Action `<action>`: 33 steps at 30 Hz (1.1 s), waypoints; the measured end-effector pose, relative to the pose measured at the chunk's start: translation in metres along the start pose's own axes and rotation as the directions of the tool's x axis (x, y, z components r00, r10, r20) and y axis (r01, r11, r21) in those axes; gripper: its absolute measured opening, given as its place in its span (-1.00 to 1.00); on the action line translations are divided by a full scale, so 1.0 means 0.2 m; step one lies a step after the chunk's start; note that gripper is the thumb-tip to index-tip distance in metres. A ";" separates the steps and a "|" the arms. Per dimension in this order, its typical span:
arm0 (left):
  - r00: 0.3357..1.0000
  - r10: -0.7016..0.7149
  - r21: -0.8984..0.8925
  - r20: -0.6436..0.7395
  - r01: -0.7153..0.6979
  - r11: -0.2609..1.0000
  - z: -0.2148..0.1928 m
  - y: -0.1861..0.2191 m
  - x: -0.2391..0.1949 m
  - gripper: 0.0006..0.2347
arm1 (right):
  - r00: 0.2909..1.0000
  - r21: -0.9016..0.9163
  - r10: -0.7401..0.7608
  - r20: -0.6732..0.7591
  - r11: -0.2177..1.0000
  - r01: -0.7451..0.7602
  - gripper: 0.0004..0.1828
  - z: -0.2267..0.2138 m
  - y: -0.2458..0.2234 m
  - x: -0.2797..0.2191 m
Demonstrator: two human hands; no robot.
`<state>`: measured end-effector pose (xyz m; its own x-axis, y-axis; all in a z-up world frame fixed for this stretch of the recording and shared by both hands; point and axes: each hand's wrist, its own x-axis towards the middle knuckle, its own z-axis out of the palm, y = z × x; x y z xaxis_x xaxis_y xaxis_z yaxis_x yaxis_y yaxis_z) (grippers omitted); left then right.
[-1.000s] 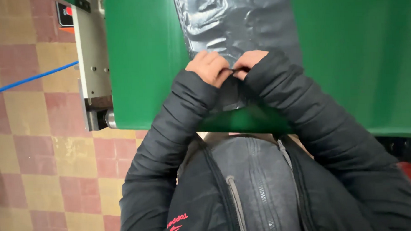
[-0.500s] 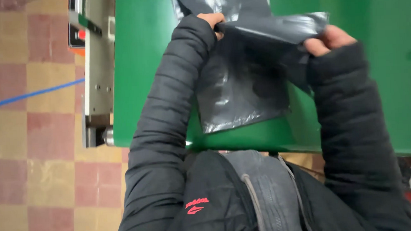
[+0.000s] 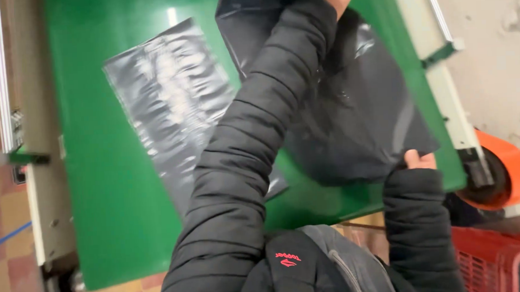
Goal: Folding plastic bags from a conveyor belt and placing them into a collection basket.
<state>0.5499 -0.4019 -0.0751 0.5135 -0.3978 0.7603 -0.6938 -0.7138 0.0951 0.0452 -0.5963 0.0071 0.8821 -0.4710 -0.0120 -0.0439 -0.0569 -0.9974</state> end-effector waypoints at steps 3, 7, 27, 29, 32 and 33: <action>0.993 0.095 -0.002 -0.069 -0.096 0.995 0.45 0.43 0.00 -0.93 | 0.995 -0.176 0.074 -0.067 0.981 -0.085 -0.57 -0.22 0.25 0.07; 0.933 0.044 -0.049 0.358 -0.029 0.998 0.27 0.62 -0.17 -0.85 | 1.000 -0.037 -0.009 -0.015 0.999 0.008 -0.59 -0.35 0.47 0.04; 0.618 -0.106 -0.073 0.779 0.256 0.964 -0.91 0.96 -0.59 -0.72 | 0.961 -0.023 0.247 -0.126 0.968 -0.251 -0.34 -0.50 0.43 0.03; 0.224 0.025 -0.083 0.974 0.254 0.964 -1.09 1.23 -0.54 -0.79 | 0.986 0.109 0.168 -0.014 0.980 -0.165 -0.43 -0.51 0.42 0.03; 0.587 0.300 -0.552 0.752 0.312 0.773 -1.12 1.55 -0.91 -0.75 | 0.908 0.013 0.396 -0.137 0.917 -0.398 -0.76 -0.59 0.55 -0.03; 0.583 0.316 -0.565 0.749 0.313 0.763 -1.13 1.61 -0.91 -0.75 | 0.903 0.011 0.401 -0.155 0.914 -0.405 -0.76 -0.54 0.44 0.00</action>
<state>0.1193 -0.4283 -0.0382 0.4582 -0.8888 -0.0079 -0.6543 -0.3433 0.6738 -0.0093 -0.6963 -0.0735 0.7056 -0.5848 -0.4002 -0.3922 0.1482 -0.9079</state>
